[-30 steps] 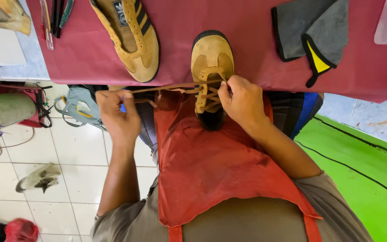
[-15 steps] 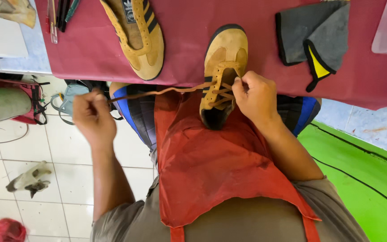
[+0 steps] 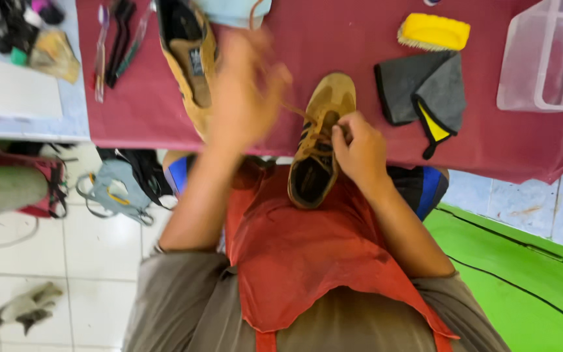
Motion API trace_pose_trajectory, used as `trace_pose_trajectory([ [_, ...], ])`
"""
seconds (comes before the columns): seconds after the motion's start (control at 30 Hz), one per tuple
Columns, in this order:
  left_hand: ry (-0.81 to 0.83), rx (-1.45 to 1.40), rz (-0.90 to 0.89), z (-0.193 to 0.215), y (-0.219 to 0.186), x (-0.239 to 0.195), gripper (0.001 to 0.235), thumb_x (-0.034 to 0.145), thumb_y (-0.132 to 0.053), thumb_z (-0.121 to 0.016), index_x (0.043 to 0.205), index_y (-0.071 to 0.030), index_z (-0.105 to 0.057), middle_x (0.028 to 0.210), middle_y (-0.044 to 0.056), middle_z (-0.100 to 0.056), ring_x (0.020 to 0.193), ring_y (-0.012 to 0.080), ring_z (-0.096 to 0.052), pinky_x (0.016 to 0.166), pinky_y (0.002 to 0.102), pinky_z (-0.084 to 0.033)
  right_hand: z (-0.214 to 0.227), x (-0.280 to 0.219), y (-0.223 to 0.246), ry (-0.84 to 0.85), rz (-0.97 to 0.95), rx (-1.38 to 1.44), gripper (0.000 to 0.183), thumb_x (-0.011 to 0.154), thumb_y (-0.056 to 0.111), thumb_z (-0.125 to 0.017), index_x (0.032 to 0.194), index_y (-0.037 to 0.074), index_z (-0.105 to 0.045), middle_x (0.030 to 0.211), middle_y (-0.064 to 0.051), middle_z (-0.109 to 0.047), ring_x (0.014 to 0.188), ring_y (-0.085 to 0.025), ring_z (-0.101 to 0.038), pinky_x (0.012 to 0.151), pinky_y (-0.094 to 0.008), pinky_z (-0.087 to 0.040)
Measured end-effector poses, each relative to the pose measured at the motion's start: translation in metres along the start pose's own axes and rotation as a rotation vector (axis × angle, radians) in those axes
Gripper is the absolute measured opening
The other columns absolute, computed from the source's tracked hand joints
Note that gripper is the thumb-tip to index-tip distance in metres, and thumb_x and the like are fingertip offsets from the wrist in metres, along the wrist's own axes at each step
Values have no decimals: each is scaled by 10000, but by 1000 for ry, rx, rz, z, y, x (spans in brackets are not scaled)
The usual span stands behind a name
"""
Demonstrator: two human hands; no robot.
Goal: The person wipes the sole of a tan sneaker with a dark cloth, then proceeds to untie the laces and pull them out of the eyelets one by one. The person continues to remove the laces from the shoe while sitting at a table.
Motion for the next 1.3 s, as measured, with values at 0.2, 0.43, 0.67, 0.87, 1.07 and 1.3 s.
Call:
trace_pose_trajectory([
  [0.2, 230, -36, 181, -124, 46, -82, 290, 810, -268, -820, 983, -104, -654, 927, 103, -611, 863, 406, -692, 722, 549, -585, -13, 5, -4, 40, 64, -135, 59, 881, 160, -708, 910, 130, -750, 815, -57, -558, 765, -312, -638, 620, -407, -515],
  [0.43, 365, 20, 172, -106, 25, -89, 432, 794, -171, -745, 1209, -106, -643, 1087, 116, -628, 1001, 406, -697, 786, 572, -611, -23, 13, -13, 417, -19, -29, 215, 937, 263, -646, 968, 86, -763, 961, -65, -512, 969, -308, -544, 776, -410, -365],
  [0.67, 77, 96, 142, -129, 36, -99, 308, 739, -221, -740, 1042, -198, -691, 898, -28, -649, 875, 217, -732, 716, 371, -623, -30, -2, -36, 303, -60, 195, 153, 934, 210, -603, 883, 83, -672, 960, -82, -493, 967, -332, -537, 773, -443, -377],
  [0.87, -64, 0, 178, -127, 52, -97, 185, 752, -171, -753, 936, -158, -739, 785, 7, -715, 786, 223, -747, 658, 321, -619, -16, -55, -55, 214, -74, 748, 164, 995, 91, -573, 849, 53, -639, 949, -55, -437, 912, -199, -492, 837, -359, -420],
  [1.07, -36, -53, 90, -127, 38, -97, 119, 775, -112, -734, 886, -147, -755, 760, 6, -677, 759, 241, -726, 647, 326, -606, -47, -103, -73, -40, -302, 1533, 138, 971, -47, -551, 838, -14, -530, 854, -119, -444, 789, -226, -496, 769, -354, -439],
  [1.3, -80, -10, -55, -127, 30, -108, 130, 795, -70, -723, 911, -110, -766, 799, 11, -662, 799, 239, -724, 704, 303, -610, 18, -20, -23, 47, 4, 255, 19, 869, 155, -736, 865, 161, -718, 706, -23, -561, 571, -232, -579, 543, -371, -494],
])
Point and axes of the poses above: each hand's wrist, its own x-axis towards the middle knuckle, its own z-axis out of the back of the hand, y = z × x, the point moved 4 cm from there along x, towards the middle knuckle
